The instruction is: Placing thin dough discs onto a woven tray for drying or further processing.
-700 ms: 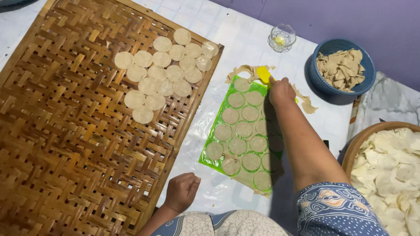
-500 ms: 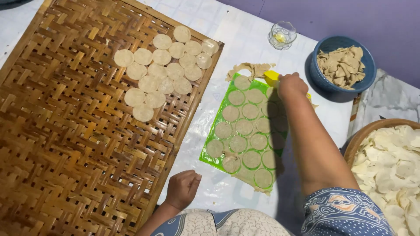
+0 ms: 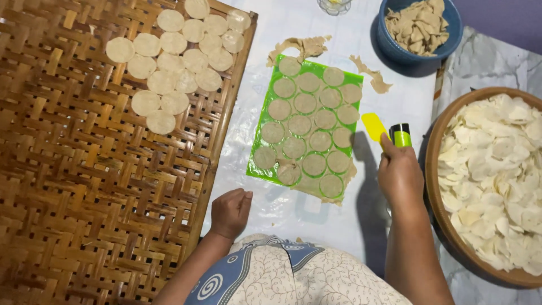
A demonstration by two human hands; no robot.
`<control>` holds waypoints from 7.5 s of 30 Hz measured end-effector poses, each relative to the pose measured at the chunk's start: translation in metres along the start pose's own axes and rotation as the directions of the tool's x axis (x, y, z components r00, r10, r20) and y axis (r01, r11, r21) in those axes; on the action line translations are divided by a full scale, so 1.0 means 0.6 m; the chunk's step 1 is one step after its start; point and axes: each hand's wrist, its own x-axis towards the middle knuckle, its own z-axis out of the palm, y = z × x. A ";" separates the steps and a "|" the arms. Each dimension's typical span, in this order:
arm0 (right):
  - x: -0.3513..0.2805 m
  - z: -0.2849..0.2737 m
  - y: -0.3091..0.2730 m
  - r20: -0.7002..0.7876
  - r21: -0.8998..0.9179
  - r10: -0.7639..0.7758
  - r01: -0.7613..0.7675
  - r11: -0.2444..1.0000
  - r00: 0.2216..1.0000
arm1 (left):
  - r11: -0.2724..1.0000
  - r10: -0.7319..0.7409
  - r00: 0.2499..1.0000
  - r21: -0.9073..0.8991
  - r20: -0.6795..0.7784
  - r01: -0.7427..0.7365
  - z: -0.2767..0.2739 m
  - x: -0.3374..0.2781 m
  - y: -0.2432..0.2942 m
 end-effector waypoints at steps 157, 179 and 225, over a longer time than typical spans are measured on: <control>-0.275 0.157 0.008 0.258 0.377 0.121 -0.216 0.901 0.958 | 0.997 0.010 1.000 0.074 -0.018 -0.009 0.015 -0.015 -0.008; -0.192 0.163 0.032 0.371 0.315 -0.065 -0.060 0.947 0.927 | 0.997 0.018 1.000 0.081 -0.019 -0.016 0.010 -0.017 0.000; -0.020 0.254 -0.135 0.178 0.221 -0.247 0.205 0.953 0.953 | 0.996 0.032 0.999 0.081 -0.003 -0.031 0.002 -0.012 0.002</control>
